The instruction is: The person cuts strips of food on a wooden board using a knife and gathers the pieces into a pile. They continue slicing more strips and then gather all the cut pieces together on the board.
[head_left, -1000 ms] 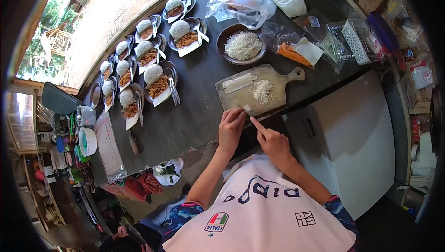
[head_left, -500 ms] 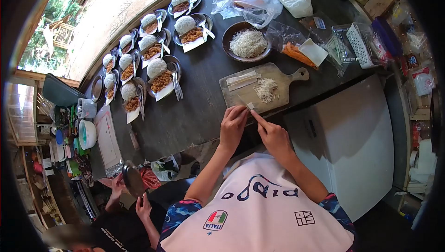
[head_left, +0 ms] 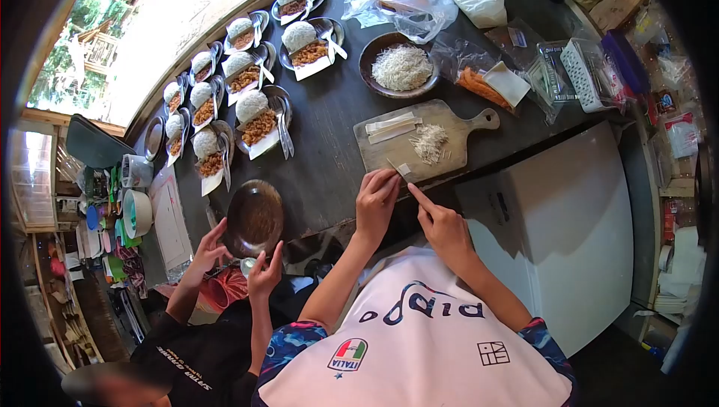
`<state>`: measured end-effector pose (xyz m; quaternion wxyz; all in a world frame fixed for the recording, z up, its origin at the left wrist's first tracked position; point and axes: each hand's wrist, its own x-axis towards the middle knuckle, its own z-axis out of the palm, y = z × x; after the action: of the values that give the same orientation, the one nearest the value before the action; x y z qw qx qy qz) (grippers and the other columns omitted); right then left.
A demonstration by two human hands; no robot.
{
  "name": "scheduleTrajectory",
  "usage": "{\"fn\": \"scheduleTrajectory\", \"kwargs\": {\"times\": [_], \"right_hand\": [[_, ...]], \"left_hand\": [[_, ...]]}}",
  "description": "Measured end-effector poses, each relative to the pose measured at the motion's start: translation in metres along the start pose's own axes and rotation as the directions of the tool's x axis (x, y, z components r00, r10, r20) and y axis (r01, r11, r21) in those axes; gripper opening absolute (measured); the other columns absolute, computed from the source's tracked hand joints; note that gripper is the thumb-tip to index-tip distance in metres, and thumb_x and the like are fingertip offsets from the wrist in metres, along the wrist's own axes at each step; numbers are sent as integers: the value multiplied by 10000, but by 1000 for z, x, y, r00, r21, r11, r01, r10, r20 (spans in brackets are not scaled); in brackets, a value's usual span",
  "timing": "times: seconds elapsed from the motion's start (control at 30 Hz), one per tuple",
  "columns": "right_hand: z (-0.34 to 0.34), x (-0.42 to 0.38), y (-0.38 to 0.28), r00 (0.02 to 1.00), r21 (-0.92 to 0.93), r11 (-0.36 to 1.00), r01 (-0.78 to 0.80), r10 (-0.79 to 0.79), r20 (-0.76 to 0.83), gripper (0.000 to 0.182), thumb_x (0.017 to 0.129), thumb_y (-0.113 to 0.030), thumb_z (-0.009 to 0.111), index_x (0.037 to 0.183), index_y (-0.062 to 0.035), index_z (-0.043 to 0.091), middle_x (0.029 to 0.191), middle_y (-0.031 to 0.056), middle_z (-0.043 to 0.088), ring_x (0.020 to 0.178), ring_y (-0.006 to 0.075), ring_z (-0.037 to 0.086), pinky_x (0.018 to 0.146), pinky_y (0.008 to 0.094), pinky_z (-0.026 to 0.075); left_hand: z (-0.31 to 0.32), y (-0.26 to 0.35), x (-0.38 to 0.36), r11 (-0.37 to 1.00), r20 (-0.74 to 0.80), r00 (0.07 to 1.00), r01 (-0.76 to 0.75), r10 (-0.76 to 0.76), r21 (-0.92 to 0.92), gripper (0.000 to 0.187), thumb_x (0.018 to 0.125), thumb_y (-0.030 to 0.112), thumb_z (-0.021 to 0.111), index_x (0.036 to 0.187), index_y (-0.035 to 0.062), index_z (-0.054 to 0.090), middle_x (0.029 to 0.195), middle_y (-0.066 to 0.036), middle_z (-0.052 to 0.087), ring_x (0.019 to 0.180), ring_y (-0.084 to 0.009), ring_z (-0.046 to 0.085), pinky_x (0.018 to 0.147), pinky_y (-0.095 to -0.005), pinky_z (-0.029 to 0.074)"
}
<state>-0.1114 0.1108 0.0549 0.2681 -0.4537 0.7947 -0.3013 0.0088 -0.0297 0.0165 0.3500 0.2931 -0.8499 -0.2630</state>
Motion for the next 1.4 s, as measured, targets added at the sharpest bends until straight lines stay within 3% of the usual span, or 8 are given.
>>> {"fn": "scheduleTrajectory", "kwargs": {"times": [0.87, 0.97, 1.07, 1.1, 1.17, 1.2, 1.33, 1.4], "right_hand": [[7, 20, 2, 999, 202, 979, -26, 18, 41, 446, 1072, -244, 563, 1512, -310, 598, 929, 235, 734, 860, 444, 714, 749, 509, 576], [-1, 21, 2, 996, 307, 951, 44, -17, -88, 430, 1081, -234, 559, 1506, -278, 607, 911, 252, 714, 844, 445, 711, 720, 476, 565], [-2, 5, 5, 986, 366, 923, 121, -70, -148, 428, 1083, -220, 561, 1507, -258, 609, 891, 273, 676, 717, 433, 647, 690, 442, 544], [-3, 0, 6, 988, 382, 916, 119, -72, -134, 428, 1083, -216, 563, 1507, -254, 609, 888, 278, 668, 678, 425, 615, 682, 431, 539], [-6, -9, 5, 1000, 408, 913, 29, -27, -11, 433, 1081, -208, 567, 1510, -252, 607, 897, 281, 666, 610, 402, 519, 670, 410, 529], [-10, -8, 4, 993, 375, 924, -70, 28, 117, 443, 1079, -193, 576, 1520, -234, 599, 809, 191, 690, 576, 269, 452, 644, 348, 502], [-13, 20, 27, 958, 597, 767, -238, 81, 277, 448, 1099, -209, 571, 1545, -239, 585, 715, -46, 460, 661, 51, 425, 605, 260, 420], [-22, 34, 33, 955, 640, 713, -288, 168, 243, 452, 1107, -215, 559, 1557, -257, 573, 719, -63, 435, 660, 55, 426, 609, 246, 417]], "left_hand": [[1, 8, -2, 992, -57, 990, 129, -129, -17, 188, 863, -6, 799, 1051, 4, 789, 1110, -101, 712, 1055, -298, 662, 902, -391, 561], [-2, 2, 5, 986, -4, 986, 164, -164, 6, 208, 877, 15, 815, 1082, 50, 820, 1151, -75, 738, 1072, -269, 691, 918, -370, 574], [-4, 1, 27, 871, -93, 915, 338, -393, -357, 257, 876, 29, 817, 1131, 64, 809, 1159, -86, 749, 1096, -290, 684, 937, -391, 561], [-6, 0, 34, 922, -144, 938, 266, -315, -281, 272, 877, 30, 818, 1146, 74, 808, 1169, -85, 751, 1100, -289, 685, 942, -392, 560], [-16, -6, 46, 987, -216, 967, 113, -136, -112, 303, 880, 34, 821, 1177, 93, 807, 1189, -82, 754, 1110, -286, 688, 953, -395, 559], [-20, -6, 48, 991, -157, 979, 120, -127, -56, 323, 884, 53, 820, 1203, 100, 797, 1215, -91, 740, 1148, -292, 669, 960, -401, 557], [-15, -25, 60, 991, -63, 994, 89, -83, 101, 280, 904, 107, 804, 1184, 94, 795, 1264, -97, 709, 1218, -314, 627, 981, -426, 549], [-10, -33, 66, 984, -19, 999, 36, -33, 175, 255, 911, 135, 798, 1161, 87, 796, 1279, -96, 695, 1241, -328, 609, 995, -441, 543]]}}
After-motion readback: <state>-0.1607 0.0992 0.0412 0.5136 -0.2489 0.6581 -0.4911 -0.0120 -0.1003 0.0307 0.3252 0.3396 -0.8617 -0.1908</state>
